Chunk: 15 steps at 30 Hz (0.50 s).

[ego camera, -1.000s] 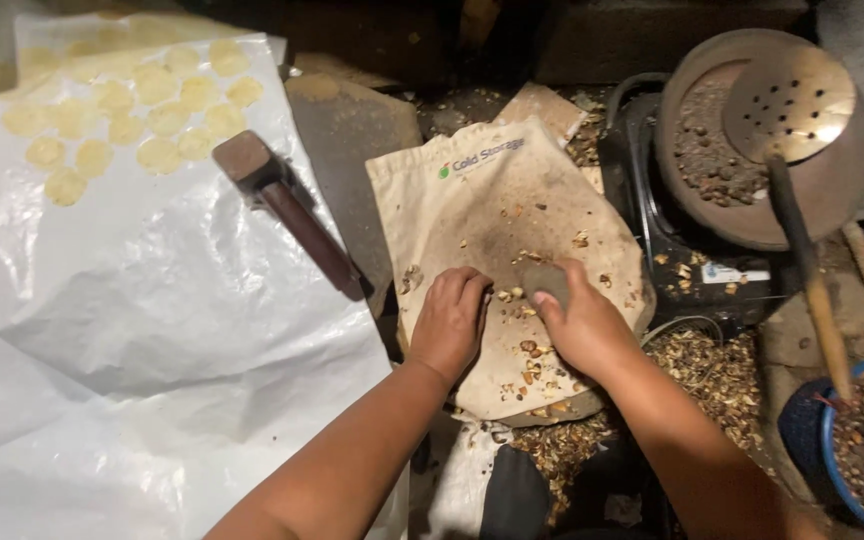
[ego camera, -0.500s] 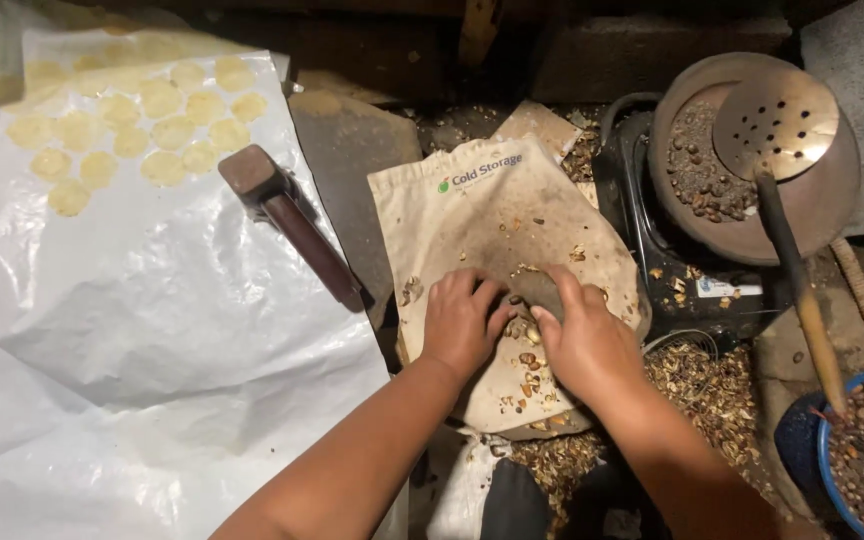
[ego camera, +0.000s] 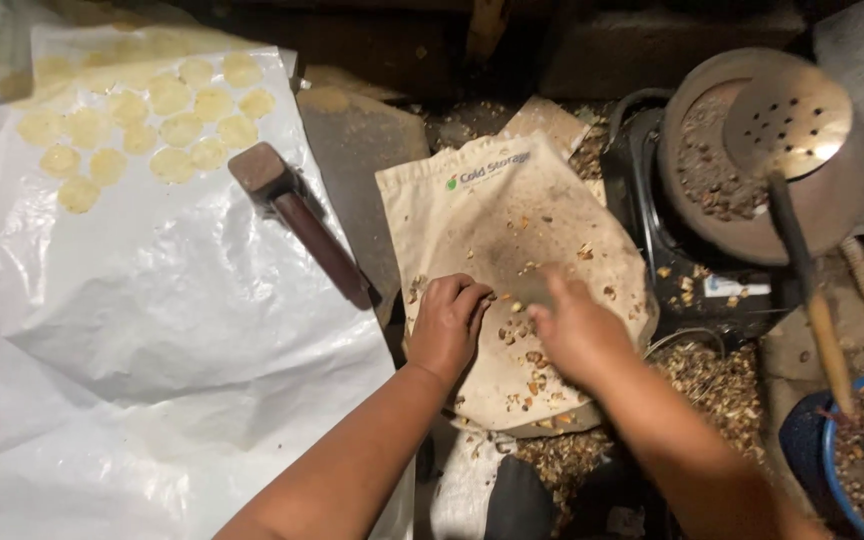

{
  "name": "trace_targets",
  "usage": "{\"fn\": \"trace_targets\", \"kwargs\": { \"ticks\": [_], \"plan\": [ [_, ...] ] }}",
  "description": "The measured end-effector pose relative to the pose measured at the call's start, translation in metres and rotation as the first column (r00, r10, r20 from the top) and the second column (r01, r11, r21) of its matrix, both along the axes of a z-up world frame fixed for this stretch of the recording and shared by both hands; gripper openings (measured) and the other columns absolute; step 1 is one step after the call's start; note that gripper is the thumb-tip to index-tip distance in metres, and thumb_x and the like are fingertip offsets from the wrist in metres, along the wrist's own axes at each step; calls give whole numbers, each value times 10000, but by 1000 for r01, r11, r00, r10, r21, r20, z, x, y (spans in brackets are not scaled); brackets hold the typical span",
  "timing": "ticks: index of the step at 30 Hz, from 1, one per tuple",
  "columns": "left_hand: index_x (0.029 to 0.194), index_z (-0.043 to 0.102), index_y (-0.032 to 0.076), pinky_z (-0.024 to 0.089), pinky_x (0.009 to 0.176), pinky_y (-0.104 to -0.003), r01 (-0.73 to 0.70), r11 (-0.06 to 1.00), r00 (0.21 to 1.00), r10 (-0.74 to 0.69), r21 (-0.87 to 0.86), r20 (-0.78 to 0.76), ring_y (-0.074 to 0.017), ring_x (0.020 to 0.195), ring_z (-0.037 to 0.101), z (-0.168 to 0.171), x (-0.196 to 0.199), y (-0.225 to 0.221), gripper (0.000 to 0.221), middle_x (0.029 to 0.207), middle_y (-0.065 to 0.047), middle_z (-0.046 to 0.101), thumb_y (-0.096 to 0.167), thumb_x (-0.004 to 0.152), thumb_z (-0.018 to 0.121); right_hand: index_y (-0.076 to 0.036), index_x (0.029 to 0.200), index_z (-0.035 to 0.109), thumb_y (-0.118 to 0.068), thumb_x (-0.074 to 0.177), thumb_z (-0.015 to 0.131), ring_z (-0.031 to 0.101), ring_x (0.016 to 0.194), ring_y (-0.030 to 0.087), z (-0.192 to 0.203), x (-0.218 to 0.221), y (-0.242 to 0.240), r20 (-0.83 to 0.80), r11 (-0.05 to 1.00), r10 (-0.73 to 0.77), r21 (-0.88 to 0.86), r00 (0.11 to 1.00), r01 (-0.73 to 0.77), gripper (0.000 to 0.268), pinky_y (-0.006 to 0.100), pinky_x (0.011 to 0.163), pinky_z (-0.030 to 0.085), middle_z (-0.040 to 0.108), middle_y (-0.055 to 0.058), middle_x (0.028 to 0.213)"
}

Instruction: Cracking nut shells with a stone and flattening the kernels with a wooden mallet

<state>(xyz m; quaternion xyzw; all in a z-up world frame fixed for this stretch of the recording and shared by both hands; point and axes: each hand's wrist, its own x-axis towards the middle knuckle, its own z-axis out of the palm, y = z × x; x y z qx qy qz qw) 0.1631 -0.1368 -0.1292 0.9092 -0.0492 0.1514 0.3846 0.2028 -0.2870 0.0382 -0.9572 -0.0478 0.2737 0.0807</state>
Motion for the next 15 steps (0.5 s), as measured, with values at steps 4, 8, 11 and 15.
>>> {"fn": "trace_targets", "kwargs": {
  "ticks": [4,8,11,15],
  "plan": [
    [1002,704,269,479,895,-404,-9,1000,1000,10,12,-25,-261,1082,586,-10,16,-9,118,1059,-7,610,372,947,693,-324,1454,376,-426,990,491,713,1014,485,-52,-5,-23,62,961,214,-190,975,-199,489,559,894,573,575,175,1230],
    [1099,684,244,464,936,-445,-9,995,996,17,98,-84,-292,1134,581,3,0,-15,265,1131,-50,618,409,894,720,-317,1483,341,-415,985,504,702,1014,513,-26,-9,-15,40,996,48,-71,998,-45,533,600,900,554,593,204,1181],
    [1277,625,166,464,948,-476,-63,993,997,68,103,-37,-343,1142,579,13,-7,-5,413,1169,-118,600,361,920,696,-303,1471,378,-401,998,487,698,1019,502,-49,-2,-13,145,986,170,-18,975,-169,495,582,905,544,575,189,1155],
    [1319,622,161,473,939,-420,-29,995,999,25,90,40,-310,1075,595,5,-19,10,340,1100,-85,585,263,995,639,-308,1458,430,-409,1009,485,703,1026,497,-47,-1,-7,171,972,232,-21,958,-232,463,573,919,536,602,191,1144]
  ]
}}
